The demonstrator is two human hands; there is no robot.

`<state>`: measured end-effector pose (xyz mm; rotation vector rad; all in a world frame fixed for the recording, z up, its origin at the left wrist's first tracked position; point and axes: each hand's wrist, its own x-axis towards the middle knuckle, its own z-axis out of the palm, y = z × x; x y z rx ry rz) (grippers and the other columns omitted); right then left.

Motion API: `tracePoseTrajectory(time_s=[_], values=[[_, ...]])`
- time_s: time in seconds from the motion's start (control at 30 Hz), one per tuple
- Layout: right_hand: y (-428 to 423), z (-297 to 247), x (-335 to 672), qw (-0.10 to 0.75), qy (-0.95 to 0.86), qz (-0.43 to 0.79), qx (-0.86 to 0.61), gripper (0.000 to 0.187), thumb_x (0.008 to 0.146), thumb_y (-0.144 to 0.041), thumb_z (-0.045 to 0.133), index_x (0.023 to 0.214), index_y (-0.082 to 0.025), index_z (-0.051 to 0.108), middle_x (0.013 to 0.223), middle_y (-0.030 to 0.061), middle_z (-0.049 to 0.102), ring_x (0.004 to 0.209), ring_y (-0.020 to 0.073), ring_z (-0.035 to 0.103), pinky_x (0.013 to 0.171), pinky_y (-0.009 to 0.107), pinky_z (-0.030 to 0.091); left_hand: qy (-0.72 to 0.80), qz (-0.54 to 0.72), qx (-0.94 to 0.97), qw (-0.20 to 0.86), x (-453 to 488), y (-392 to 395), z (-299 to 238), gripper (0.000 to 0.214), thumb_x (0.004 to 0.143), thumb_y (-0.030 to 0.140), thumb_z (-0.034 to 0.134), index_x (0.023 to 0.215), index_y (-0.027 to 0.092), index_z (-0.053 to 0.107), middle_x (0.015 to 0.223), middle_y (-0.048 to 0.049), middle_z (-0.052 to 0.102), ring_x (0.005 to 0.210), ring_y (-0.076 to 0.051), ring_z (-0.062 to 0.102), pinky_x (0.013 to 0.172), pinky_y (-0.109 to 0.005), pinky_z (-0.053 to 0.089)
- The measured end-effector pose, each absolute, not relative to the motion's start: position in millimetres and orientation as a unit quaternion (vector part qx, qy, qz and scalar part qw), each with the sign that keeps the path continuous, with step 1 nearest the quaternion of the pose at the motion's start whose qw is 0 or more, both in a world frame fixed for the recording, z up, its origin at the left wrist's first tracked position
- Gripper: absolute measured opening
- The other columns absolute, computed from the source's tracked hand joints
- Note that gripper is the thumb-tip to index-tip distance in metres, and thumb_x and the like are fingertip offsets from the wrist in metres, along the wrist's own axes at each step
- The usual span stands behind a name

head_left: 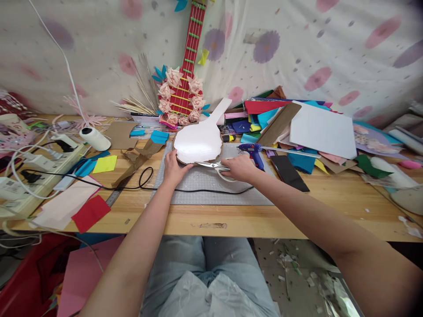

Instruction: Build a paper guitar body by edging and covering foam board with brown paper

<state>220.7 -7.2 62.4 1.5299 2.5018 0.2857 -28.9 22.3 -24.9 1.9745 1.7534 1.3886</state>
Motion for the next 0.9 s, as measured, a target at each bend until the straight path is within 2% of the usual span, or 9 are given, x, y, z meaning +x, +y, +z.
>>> tracePoseTrajectory(time_s=[0.2, 0.57, 0.9], values=[[-7.7, 63.8, 224.2, 0.066, 0.839, 0.086, 0.534, 0.042, 0.082, -0.054, 0.041, 0.098, -0.02, 0.06, 0.086, 0.0082, 0.07, 0.072, 0.0241, 0.063, 0.06, 0.03, 0.031, 0.585, 0.464, 0.66, 0.084, -28.7, 22.2, -24.5, 0.079, 0.057, 0.038, 0.079, 0.123, 0.021, 0.039, 0.122, -0.0129, 0.041, 0.122, -0.031, 0.038, 0.104, -0.048, 0.033], [-8.4, 71.3, 218.1, 0.112, 0.848, 0.095, 0.509, 0.043, 0.083, -0.052, 0.041, 0.101, -0.019, 0.061, 0.082, 0.0119, 0.07, 0.077, 0.0262, 0.063, 0.061, 0.03, 0.031, 0.596, 0.451, 0.659, 0.084, -27.7, 20.3, -21.2, 0.081, 0.056, 0.036, 0.079, 0.123, 0.02, 0.039, 0.122, -0.0136, 0.04, 0.122, -0.031, 0.038, 0.104, -0.048, 0.032], [-6.4, 62.6, 221.4, 0.101, 0.851, 0.111, 0.503, 0.039, 0.083, -0.051, 0.041, 0.098, -0.02, 0.059, 0.086, 0.0098, 0.07, 0.075, 0.0238, 0.064, 0.059, 0.027, 0.029, 0.6, 0.447, 0.658, 0.087, -27.4, 19.5, -20.5, 0.08, 0.056, 0.037, 0.079, 0.124, 0.021, 0.039, 0.123, -0.0133, 0.039, 0.122, -0.031, 0.038, 0.104, -0.048, 0.032]])
